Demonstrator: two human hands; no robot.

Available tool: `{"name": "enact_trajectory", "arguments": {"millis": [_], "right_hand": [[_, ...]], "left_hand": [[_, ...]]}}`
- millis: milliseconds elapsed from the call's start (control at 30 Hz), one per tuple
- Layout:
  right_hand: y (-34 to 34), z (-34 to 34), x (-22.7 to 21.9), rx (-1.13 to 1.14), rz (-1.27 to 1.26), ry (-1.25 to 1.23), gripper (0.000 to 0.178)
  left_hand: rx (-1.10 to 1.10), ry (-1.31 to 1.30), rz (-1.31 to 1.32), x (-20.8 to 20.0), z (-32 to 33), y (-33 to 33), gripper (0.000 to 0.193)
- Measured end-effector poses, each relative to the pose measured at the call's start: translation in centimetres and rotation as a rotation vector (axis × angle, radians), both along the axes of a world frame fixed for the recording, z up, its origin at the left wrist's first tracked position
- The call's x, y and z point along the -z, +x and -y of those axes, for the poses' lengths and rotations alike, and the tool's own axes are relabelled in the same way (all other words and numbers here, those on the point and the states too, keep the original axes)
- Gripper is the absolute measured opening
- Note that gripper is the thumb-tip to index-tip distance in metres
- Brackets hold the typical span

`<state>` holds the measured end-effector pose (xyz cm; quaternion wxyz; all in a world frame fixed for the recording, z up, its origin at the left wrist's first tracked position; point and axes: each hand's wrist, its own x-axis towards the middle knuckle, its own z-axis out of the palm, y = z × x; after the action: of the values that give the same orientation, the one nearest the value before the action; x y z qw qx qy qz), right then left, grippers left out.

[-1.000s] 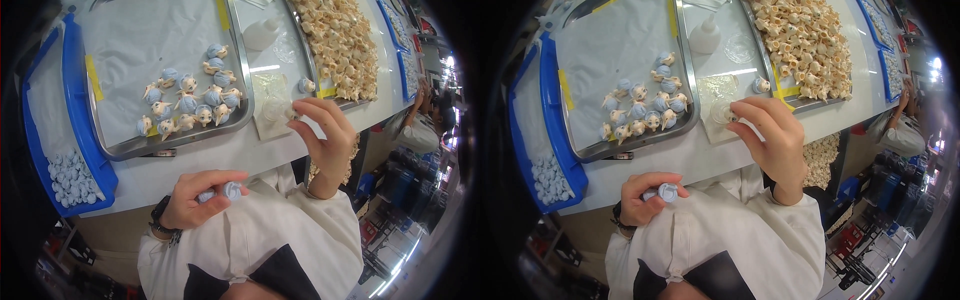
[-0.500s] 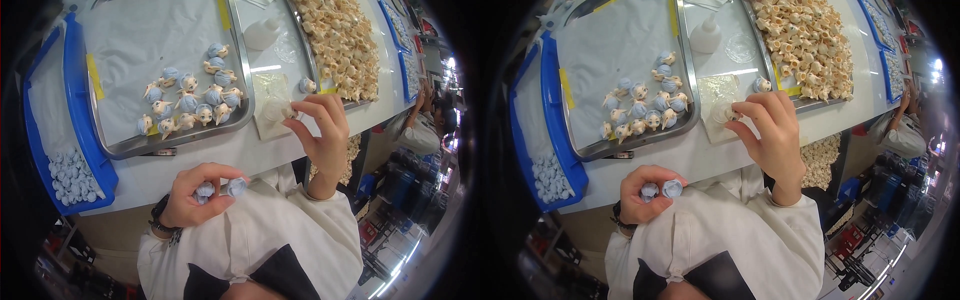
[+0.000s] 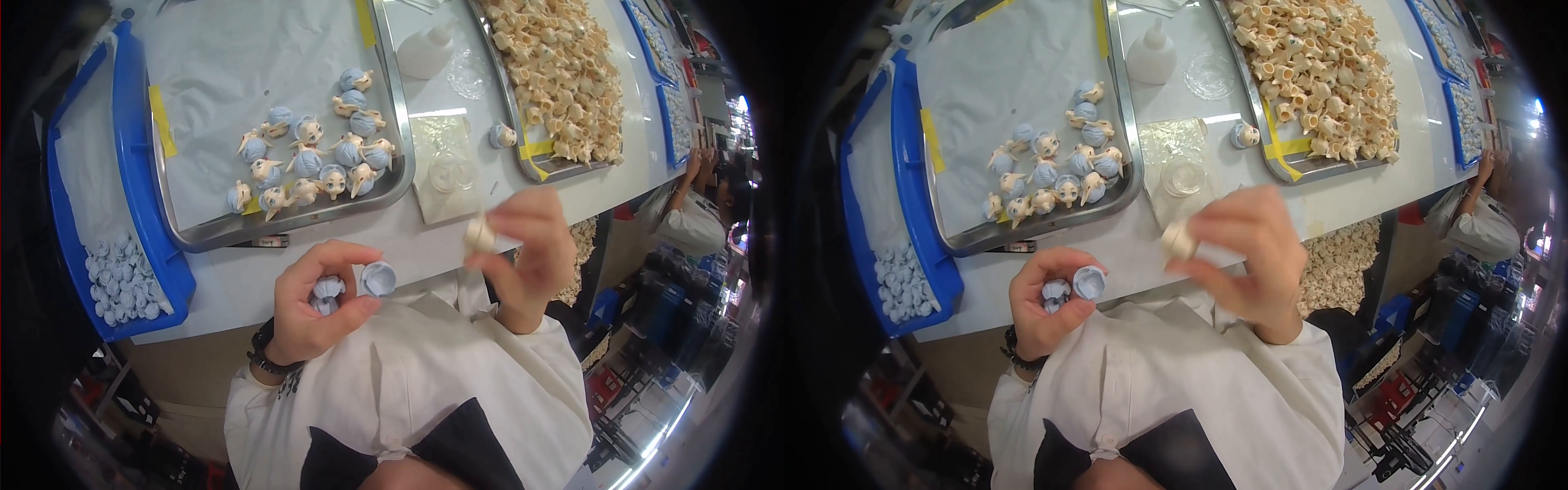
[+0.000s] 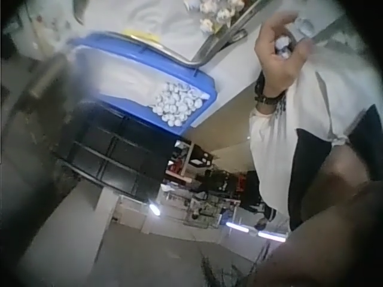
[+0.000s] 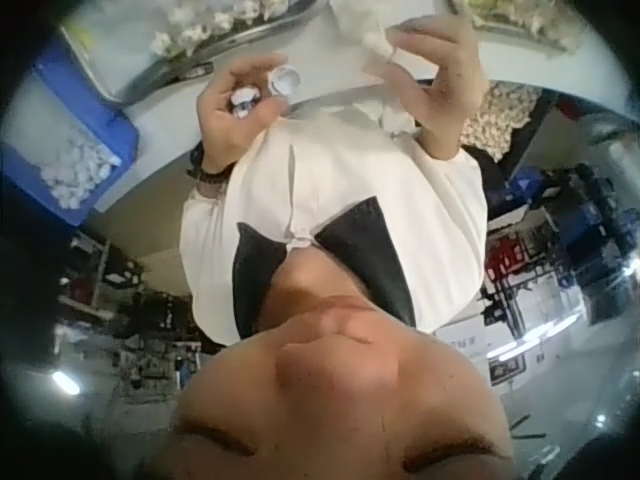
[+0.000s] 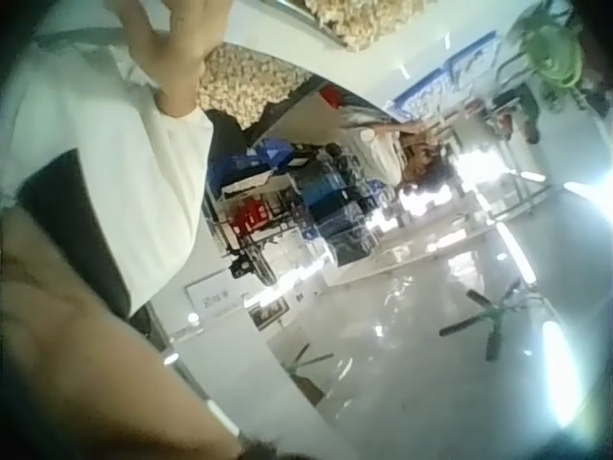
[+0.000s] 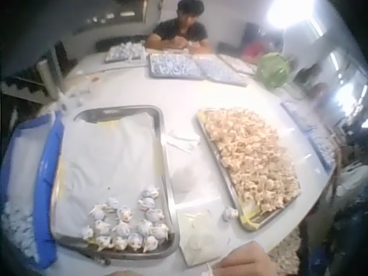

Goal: The person assembles small figurine parts by taking toy heads and toy bodies from blue and metal trays and joining them together with glue from a bottle.

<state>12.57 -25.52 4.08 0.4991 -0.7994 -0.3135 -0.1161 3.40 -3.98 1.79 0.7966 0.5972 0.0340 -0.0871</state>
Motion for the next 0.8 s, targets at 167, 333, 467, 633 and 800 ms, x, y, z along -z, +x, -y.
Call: {"name": "enact_trajectory", "arguments": {"millis": [167,333,467,633,800], "right_hand": [[-0.5,-1.8,-1.2,-0.355,-0.027,0.047,0.038],[-0.6,-2.7,-1.5,-0.383,0.018,-0.037,0.038],[-0.5,-3.3,-1.4,-0.417,0.008,-0.140,0.037],[-0.3,-3.9,-0.9,-0.480,0.013,-0.107,0.040],[-1.0,-5.1,-0.7,-0.382,0.112,-0.128,0.044]], "left_hand": [[-0.071,0.006,-0.049,-0.3,0.5,-0.2,0.035],[-0.053,0.040,0.049,-0.1,0.3,-0.4,0.036],[-0.082,0.073,0.128,0.1,0.2,-0.5,0.033],[-0.065,-0.156,0.114,0.7,-0.4,-0.9,0.027],[-0.173,-0.236,0.035,0.5,-0.3,-1.4,0.026]]}}
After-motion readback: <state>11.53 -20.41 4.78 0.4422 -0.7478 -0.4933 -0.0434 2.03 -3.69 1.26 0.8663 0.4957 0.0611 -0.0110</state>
